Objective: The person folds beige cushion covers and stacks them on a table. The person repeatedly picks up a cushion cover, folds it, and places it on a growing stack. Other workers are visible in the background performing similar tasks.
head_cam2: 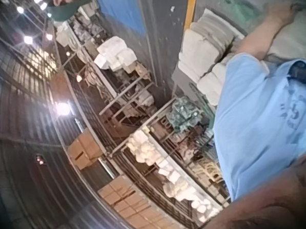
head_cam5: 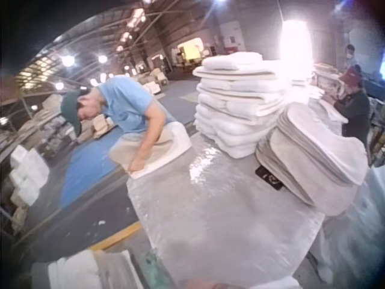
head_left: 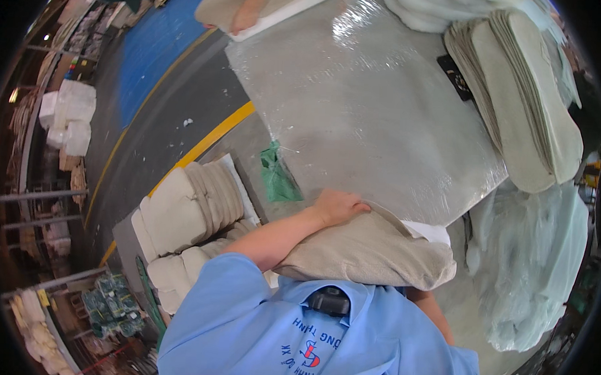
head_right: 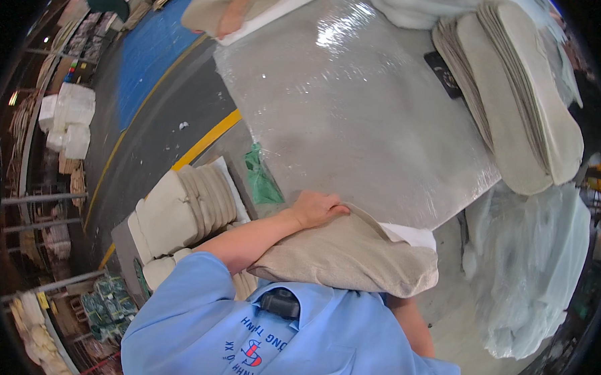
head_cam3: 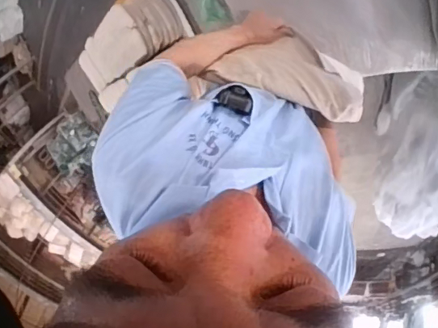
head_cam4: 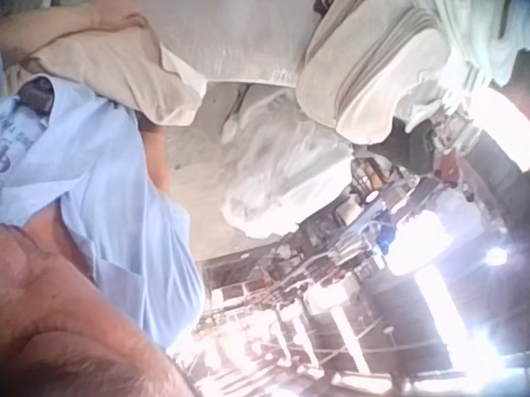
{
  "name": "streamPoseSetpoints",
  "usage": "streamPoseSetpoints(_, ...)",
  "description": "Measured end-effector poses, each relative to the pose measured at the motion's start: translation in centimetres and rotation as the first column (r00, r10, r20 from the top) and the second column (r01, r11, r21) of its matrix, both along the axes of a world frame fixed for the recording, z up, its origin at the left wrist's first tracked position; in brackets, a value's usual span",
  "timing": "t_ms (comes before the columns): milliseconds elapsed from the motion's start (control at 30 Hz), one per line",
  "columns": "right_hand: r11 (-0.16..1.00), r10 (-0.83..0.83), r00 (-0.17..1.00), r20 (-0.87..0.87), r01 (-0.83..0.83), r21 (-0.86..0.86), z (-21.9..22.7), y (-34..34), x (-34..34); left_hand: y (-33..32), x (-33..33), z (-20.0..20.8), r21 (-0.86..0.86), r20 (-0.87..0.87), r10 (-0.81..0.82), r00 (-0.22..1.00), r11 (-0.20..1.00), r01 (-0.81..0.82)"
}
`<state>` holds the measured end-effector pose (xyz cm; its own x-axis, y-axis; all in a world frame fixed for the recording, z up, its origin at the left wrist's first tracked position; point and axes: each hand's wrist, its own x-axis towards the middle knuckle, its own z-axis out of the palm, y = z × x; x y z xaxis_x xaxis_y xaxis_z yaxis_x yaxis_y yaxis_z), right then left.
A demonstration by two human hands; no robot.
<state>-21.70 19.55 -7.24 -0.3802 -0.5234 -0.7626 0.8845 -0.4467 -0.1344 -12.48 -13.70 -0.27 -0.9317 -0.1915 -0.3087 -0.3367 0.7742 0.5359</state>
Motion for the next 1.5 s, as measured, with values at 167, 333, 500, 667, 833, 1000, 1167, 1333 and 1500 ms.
streamPoseSetpoints(167, 0.996, 0.086, 0.994, -0.074, -0.086, 0.010, -0.5, 1.5, -1.5, -3.9, 4.8, 1.2, 0.190, 0.031, 0.391, 0.920, 0.901, -0.390)
streamPoseSetpoints(333, 0.879, 0.347, 0.868, -0.356, -0.169, 0.446, -0.5, 9.1, -12.5, -7.0, 18.9, 4.9, 0.067, 0.282, 0.617, 0.735, 0.752, -0.656)
streamPoseSetpoints(500, 0.479, 0.877, 0.091, -0.472, -0.241, 0.844, 9.2, -8.4, -15.3, 5.2, 24.3, 2.4, 0.480, 0.524, 0.486, 0.700, 0.510, -0.713)
streamPoseSetpoints(667, -0.007, 0.628, -0.751, -0.203, -0.266, 0.964, 11.7, -20.9, -8.5, 9.6, 18.7, 1.1, 0.761, 0.483, 0.637, 0.601, 0.033, -0.648)
streamPoseSetpoints(833, -0.173, 0.482, -0.874, -0.067, -0.169, 0.970, 11.5, -23.3, -1.6, 10.4, 17.2, 1.8, 0.834, 0.433, 0.697, 0.572, -0.069, -0.548)
streamPoseSetpoints(1000, -0.033, 0.660, -0.730, -0.178, -0.265, 0.964, 12.1, -21.2, 0.5, 10.4, 15.3, 2.4, 0.897, 0.347, 0.714, 0.609, -0.062, -0.438)
streamPoseSetpoints(1167, 0.451, 0.856, 0.043, -0.516, -0.552, 0.701, 10.7, -17.6, -4.1, 8.4, 7.4, 2.5, 0.957, 0.226, 0.614, 0.756, 0.004, -0.290)
streamPoseSetpoints(1333, 0.856, 0.506, 0.664, -0.551, -0.464, 0.227, 18.8, -14.7, -7.7, 5.9, -2.4, 6.2, 0.968, 0.225, 0.471, 0.853, -0.005, -0.252)
streamPoseSetpoints(1500, 0.980, 0.150, 0.855, -0.496, -0.195, -0.040, 17.3, -11.4, -9.4, 5.1, -10.8, 10.4, 0.834, 0.312, 0.355, 0.881, 0.342, -0.433)
